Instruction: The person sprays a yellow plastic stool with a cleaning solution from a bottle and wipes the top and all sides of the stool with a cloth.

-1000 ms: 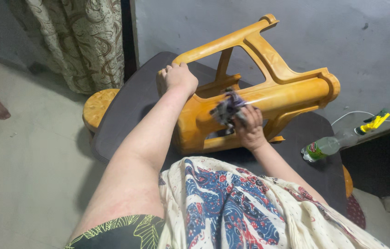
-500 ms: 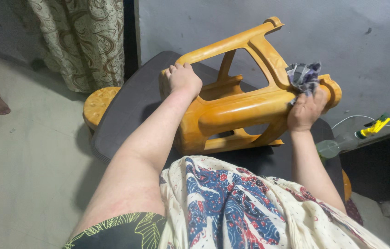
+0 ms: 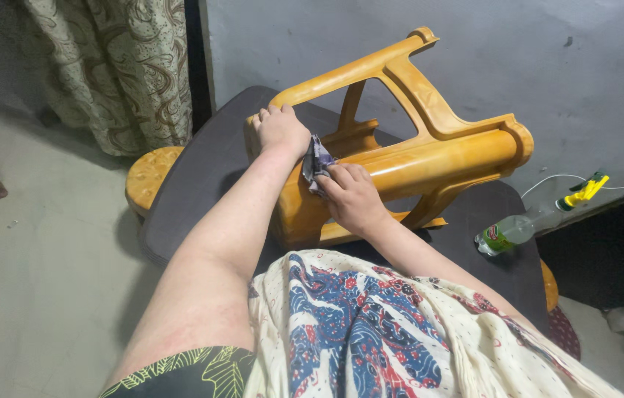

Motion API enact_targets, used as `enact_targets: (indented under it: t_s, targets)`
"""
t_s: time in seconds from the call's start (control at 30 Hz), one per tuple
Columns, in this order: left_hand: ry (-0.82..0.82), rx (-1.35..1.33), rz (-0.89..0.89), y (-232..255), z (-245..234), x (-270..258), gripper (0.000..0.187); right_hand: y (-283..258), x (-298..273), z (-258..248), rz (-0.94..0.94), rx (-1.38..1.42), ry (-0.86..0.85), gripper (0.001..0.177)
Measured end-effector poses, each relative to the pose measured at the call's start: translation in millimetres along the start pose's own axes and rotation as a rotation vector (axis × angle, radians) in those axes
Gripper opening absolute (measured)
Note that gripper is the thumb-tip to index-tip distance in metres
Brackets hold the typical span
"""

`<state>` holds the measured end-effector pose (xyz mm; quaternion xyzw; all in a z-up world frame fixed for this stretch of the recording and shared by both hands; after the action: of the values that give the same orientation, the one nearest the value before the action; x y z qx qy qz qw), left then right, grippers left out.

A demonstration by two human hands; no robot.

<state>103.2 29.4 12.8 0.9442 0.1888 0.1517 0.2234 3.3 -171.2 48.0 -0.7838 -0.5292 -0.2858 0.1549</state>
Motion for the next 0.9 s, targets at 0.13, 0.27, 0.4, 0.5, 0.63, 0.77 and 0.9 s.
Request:
enact_targets:
  t_s: [0.13, 0.27, 0.4, 0.5, 0.63, 0.77, 0.9]
  targets:
    - [0.010, 0.024, 0.015, 0.7, 2.5, -0.6, 0.056, 53.3, -21.0, -7.6, 0.123, -0.042, 0.017, 0.030]
    - [-0.041, 0.040, 0.019, 2.8, 2.8, -3.6, 0.061, 157.7, -58.4, -32.8, 0.316, -0.208, 0.141, 0.022]
    - [-0.026, 0.030, 0.020, 3.2, 4.2, -3.9, 0.061, 247.8, -99.4, -62.9, 0.411, -0.323, 0.226, 0.022]
    - [-0.006, 0.014, 0.019, 2.0, 5.2, -5.6, 0.059, 287.9, -118.8, -79.3, 0.516, -0.374, 0.241, 0.018]
    - [0.016, 0.021, 0.019, 2.5, 6.7, -6.6, 0.059, 286.1, -120.0, -70.2, 0.552, -0.379, 0.341, 0.022]
    - [-0.002, 0.036, 0.018, 3.1, 7.7, -10.5, 0.061, 222.9, -92.7, -46.8, 0.579, -0.375, 0.286, 0.024]
    - [0.039, 0.016, 0.031, 2.5, 2.5, -10.8, 0.057, 96.1, -48.3, -5.3, 0.357, -0.201, 0.182, 0.019]
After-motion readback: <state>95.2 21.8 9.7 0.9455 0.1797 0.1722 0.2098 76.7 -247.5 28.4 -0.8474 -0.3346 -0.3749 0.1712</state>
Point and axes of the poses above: each hand's wrist, its own x-axis towards the middle knuckle, its own z-axis out of the palm, y = z × x, the point moved 5 cm from there along x, towards the middle knuckle, and after that the axes turned 6 degrees about z, right-handed, at the moved point
